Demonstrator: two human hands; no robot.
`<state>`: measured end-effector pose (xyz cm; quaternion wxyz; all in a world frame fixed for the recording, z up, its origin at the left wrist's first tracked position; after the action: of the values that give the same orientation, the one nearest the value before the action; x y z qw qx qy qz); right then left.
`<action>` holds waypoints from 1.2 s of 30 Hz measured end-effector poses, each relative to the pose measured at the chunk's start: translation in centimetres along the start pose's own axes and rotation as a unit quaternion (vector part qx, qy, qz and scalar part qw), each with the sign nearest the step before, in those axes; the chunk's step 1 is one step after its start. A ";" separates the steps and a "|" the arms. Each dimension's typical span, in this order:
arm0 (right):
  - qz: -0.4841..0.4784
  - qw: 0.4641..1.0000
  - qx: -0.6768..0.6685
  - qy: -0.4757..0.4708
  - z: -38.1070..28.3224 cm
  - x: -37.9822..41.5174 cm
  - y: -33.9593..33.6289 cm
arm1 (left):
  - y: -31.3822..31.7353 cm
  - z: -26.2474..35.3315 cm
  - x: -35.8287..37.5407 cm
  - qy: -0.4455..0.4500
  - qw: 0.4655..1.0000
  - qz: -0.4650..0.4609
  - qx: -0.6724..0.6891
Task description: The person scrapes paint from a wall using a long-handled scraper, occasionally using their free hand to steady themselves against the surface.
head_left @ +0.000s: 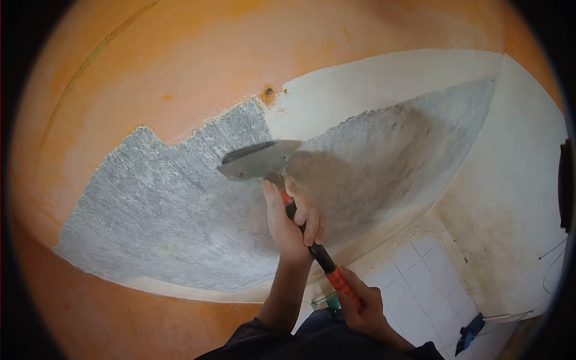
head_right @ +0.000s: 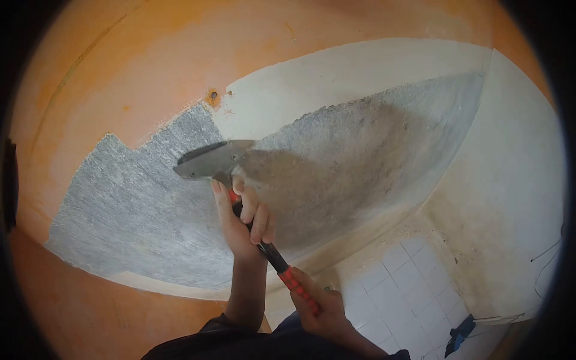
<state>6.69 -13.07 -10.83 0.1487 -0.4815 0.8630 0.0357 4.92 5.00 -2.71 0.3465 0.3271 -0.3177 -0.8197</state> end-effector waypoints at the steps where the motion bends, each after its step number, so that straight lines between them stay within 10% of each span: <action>1: -0.005 1.000 -0.007 0.011 0.1 0.0 0.0 | 0.3 0.1 0.0 0.000 1.000 -0.013 0.001; 36: -0.054 0.997 -0.047 -0.013 -2.2 -2.1 -0.7 | 2.4 1.6 -1.1 0.038 0.998 -0.048 0.033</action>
<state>7.84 -12.18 -8.08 0.1392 -0.5334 0.8310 0.0745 5.21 4.99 0.41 0.3081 0.3842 -0.3150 -0.8113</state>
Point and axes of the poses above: each hand's wrist, its own x-axis away from the middle knuckle, its own y-axis out of the palm, z = x × y, the point moved 7 cm from there along -x, towards the middle knuckle, and after that the axes turned 4 degrees about -x, right-handed, at the moved point
